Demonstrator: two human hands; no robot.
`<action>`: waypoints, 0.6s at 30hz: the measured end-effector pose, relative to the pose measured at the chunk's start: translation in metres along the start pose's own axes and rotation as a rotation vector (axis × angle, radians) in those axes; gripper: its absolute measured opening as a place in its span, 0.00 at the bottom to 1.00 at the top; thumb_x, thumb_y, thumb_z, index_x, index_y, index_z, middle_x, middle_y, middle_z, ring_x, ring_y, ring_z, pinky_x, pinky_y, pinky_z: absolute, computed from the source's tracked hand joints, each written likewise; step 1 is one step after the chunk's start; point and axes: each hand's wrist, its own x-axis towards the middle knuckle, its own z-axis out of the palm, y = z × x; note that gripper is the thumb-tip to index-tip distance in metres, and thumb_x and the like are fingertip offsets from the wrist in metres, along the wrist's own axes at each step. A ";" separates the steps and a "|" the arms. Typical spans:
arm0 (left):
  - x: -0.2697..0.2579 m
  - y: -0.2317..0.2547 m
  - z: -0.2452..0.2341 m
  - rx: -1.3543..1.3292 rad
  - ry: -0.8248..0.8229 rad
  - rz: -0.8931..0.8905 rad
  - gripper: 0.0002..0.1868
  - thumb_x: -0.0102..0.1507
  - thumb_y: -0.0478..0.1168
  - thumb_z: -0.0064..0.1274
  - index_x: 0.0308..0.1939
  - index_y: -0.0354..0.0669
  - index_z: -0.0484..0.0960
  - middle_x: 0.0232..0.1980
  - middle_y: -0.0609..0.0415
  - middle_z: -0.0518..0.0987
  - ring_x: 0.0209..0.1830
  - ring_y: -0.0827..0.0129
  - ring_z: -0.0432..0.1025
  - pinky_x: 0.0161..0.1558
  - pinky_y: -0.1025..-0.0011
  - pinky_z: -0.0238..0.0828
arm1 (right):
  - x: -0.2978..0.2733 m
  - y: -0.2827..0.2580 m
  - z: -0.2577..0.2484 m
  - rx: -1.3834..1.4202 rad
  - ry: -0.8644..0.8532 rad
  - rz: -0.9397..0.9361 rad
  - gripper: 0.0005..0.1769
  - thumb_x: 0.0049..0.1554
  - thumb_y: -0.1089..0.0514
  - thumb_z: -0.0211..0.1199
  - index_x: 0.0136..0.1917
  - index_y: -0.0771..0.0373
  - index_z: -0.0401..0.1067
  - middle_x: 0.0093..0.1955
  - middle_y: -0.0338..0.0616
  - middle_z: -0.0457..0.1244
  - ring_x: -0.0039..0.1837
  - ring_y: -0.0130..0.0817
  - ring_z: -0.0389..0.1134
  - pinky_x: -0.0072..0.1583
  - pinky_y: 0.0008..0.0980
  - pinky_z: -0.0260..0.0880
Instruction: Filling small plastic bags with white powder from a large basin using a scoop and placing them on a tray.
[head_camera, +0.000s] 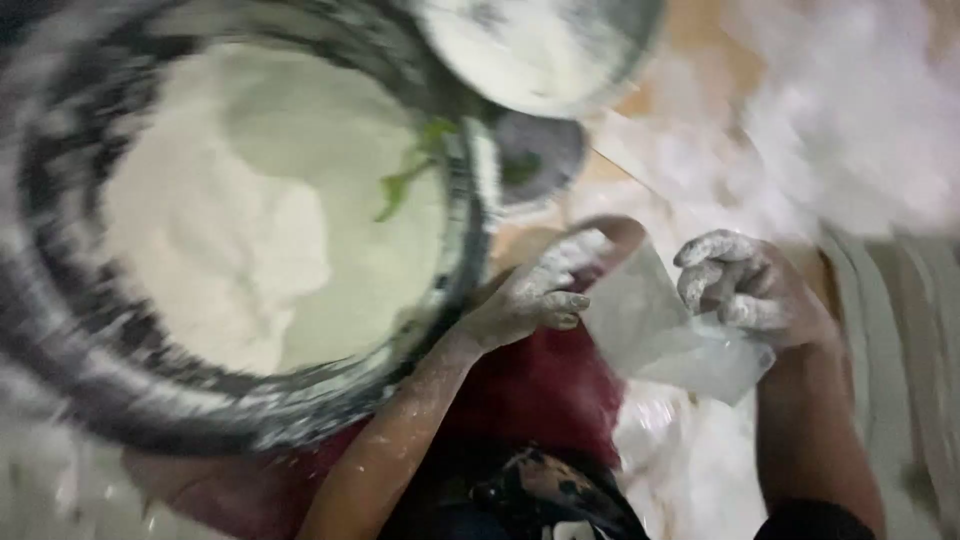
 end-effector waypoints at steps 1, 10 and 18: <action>-0.006 0.006 -0.014 -0.061 -0.106 0.032 0.49 0.56 0.29 0.53 0.80 0.46 0.51 0.77 0.42 0.63 0.67 0.61 0.65 0.57 0.72 0.71 | 0.025 0.000 0.008 0.140 0.017 -0.025 0.32 0.55 0.59 0.72 0.68 0.73 0.64 0.48 0.49 0.70 0.44 0.30 0.69 0.47 0.24 0.68; -0.119 0.058 -0.116 -0.024 0.273 0.245 0.16 0.65 0.33 0.56 0.55 0.28 0.77 0.44 0.48 0.79 0.38 0.69 0.75 0.37 0.71 0.78 | 0.232 0.029 0.085 -0.205 0.081 -0.091 0.17 0.54 0.62 0.67 0.54 0.72 0.70 0.30 0.46 0.64 0.28 0.21 0.62 0.28 0.20 0.62; -0.193 0.149 -0.072 0.256 0.779 0.244 0.12 0.59 0.31 0.55 0.43 0.23 0.83 0.29 0.51 0.76 0.28 0.72 0.71 0.29 0.77 0.77 | 0.308 0.029 0.191 -0.738 0.238 -0.130 0.21 0.55 0.54 0.74 0.57 0.67 0.77 0.44 0.59 0.71 0.47 0.56 0.74 0.49 0.47 0.73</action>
